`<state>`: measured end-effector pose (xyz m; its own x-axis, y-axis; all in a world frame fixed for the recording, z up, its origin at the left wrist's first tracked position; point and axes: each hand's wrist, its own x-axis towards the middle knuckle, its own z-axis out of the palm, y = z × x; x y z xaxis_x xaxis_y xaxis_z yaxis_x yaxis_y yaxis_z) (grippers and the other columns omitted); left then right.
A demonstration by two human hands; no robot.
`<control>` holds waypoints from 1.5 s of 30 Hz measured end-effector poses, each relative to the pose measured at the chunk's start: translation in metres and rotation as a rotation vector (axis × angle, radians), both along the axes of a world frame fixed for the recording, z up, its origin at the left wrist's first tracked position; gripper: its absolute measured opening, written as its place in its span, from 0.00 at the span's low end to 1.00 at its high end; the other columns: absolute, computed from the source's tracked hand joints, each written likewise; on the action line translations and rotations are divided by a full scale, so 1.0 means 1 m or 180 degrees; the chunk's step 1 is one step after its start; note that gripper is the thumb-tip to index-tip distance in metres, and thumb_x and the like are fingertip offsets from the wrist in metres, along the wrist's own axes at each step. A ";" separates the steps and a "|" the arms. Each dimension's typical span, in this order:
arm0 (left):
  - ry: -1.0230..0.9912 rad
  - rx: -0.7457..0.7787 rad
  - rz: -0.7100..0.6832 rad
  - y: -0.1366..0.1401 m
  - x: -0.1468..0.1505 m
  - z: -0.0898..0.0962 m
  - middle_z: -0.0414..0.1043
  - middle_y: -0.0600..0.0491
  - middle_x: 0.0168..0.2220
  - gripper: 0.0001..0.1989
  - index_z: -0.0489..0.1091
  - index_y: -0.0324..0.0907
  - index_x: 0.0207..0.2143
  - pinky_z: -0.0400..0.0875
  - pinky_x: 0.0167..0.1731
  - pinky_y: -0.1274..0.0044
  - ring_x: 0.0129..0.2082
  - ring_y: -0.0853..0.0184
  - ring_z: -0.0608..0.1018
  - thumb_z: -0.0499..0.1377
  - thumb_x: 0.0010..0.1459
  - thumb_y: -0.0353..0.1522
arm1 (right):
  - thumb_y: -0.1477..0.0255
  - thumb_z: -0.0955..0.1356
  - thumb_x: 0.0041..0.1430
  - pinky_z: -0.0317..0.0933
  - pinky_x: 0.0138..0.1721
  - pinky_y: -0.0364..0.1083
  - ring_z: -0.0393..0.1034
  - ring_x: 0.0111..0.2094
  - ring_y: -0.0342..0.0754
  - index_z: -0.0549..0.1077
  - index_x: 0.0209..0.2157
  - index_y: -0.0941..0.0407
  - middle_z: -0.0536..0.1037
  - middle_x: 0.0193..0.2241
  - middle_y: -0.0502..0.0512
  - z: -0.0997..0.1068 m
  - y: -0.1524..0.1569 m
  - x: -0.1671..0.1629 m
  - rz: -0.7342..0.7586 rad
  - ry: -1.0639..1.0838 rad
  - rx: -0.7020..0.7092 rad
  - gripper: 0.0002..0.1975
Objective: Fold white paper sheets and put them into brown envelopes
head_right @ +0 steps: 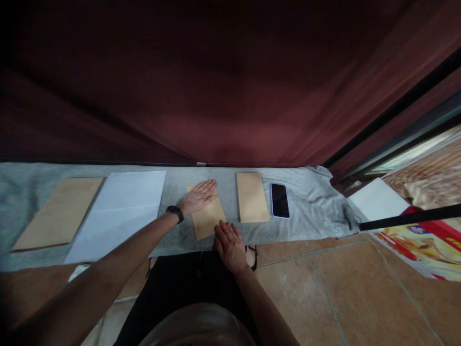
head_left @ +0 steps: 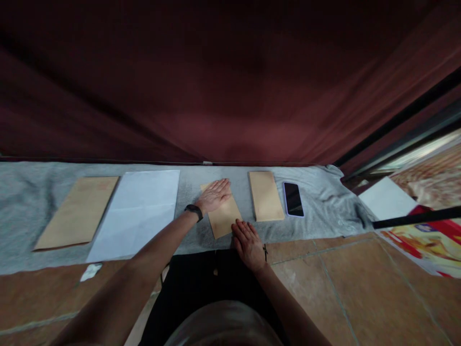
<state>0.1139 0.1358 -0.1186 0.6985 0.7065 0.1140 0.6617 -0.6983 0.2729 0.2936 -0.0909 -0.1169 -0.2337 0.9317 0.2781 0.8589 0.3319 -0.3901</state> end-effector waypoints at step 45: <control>0.0143 0.0295 0.0202 -0.199 -0.035 0.015 0.70 0.43 0.62 0.21 0.68 0.39 0.61 0.65 0.62 0.63 0.63 0.57 0.71 0.47 0.70 0.30 | 0.74 0.62 0.70 0.63 0.58 0.52 0.71 0.56 0.53 0.72 0.58 0.55 0.77 0.56 0.61 0.017 0.017 -0.005 -0.0827 -0.0073 -0.0385 0.19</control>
<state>0.0786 -0.0632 -0.1032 0.6586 0.7373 0.1505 0.7155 -0.6755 0.1780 0.2889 -0.0735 -0.0995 0.0122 0.9872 0.1587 0.9181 0.0518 -0.3930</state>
